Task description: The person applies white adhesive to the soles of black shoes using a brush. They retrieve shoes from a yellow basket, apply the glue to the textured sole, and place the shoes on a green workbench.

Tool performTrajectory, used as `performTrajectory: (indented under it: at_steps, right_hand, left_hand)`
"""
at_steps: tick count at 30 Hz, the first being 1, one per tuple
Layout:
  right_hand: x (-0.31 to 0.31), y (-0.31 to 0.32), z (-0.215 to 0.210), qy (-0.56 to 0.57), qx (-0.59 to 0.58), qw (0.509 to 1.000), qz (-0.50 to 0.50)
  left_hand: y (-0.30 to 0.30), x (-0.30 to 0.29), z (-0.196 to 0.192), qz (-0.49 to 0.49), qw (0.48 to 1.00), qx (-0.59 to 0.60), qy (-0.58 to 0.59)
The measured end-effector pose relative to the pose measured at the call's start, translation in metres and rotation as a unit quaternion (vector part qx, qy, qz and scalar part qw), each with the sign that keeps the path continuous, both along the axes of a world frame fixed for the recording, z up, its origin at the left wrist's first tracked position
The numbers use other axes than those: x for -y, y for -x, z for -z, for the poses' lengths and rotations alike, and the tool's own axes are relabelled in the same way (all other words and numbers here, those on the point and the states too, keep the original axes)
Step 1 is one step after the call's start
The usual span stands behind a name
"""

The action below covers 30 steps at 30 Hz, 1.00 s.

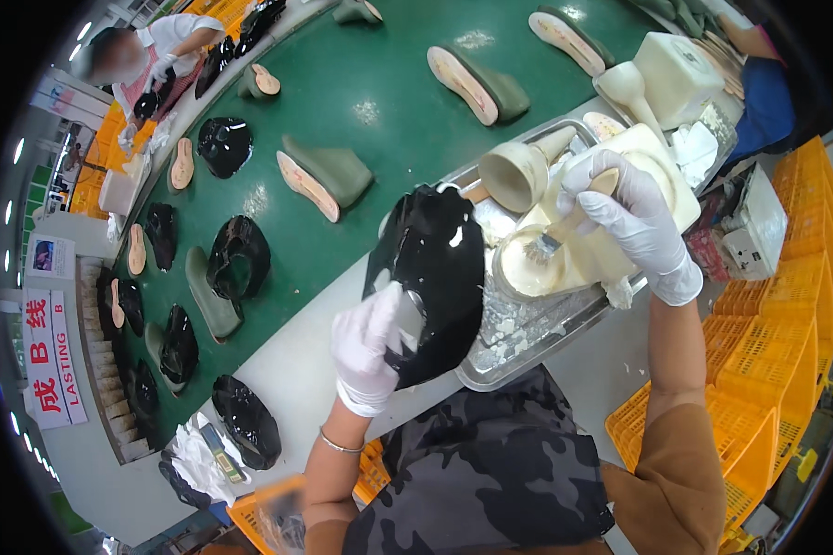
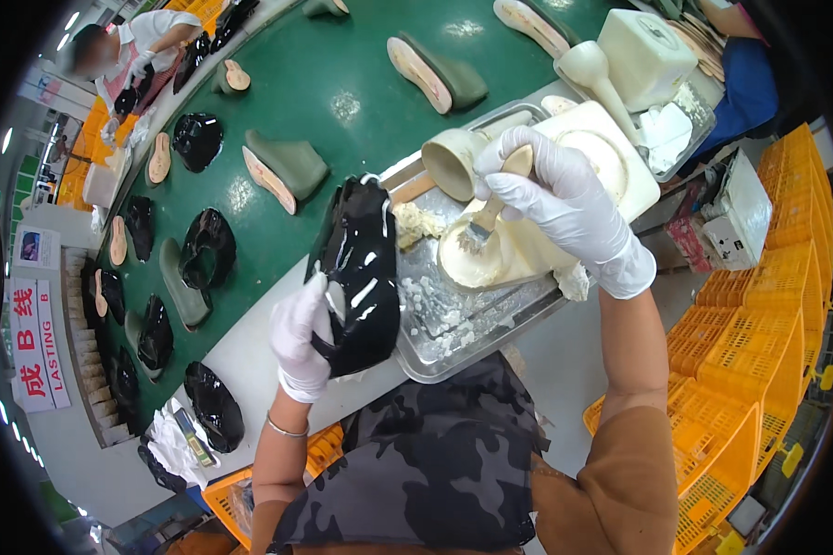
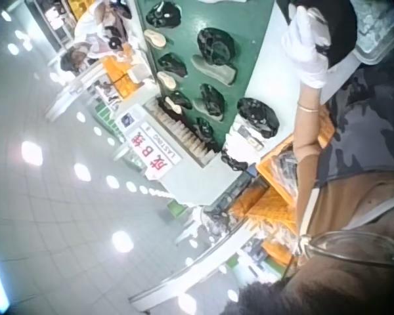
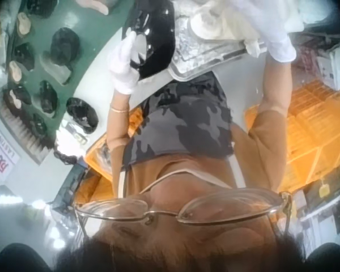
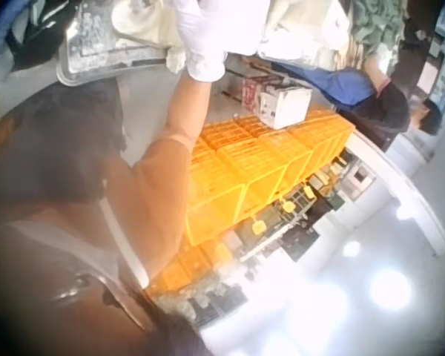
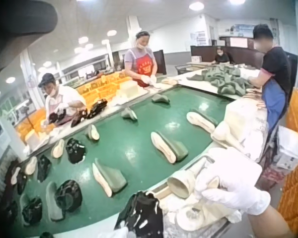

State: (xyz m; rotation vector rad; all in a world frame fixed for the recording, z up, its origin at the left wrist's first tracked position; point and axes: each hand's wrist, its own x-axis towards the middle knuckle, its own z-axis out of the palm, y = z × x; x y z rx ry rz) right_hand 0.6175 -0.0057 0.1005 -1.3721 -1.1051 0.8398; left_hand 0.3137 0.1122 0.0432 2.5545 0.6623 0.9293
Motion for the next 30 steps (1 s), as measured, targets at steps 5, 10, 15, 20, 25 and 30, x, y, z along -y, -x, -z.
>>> performTrajectory:
  at_steps: [5, 10, 15, 20, 25, 30]
  right_hand:
    - [0.002, 0.002, 0.003, -0.010, -0.022, 1.000, 0.015]
    - [0.000, 0.004, 0.006, -0.020, 0.034, 0.999, 0.015]
    - [-0.002, 0.007, 0.007, -0.022, 0.043, 0.998, 0.029]
    - [-0.002, 0.008, 0.006, -0.021, 0.057, 0.997, 0.040]
    - [-0.001, 0.007, 0.007, -0.016, 0.061, 0.997, 0.040]
    - [-0.001, 0.004, 0.009, -0.004, 0.052, 0.998, 0.029]
  left_hand:
    - [0.049, 0.000, -0.020, -0.104, 0.864, 0.123, 0.477]
    - [0.124, 0.006, -0.029, -0.074, 0.812, 0.090, 0.572]
    - [0.162, 0.017, 0.007, -0.145, 0.816, -0.042, 0.559]
    - [0.179, 0.031, 0.026, -0.088, 0.912, -0.036, 0.400]
    - [0.200, 0.030, -0.013, -0.183, 0.828, -0.049, 0.528]
    - [0.197, 0.030, -0.054, -0.203, 0.871, -0.018, 0.446]
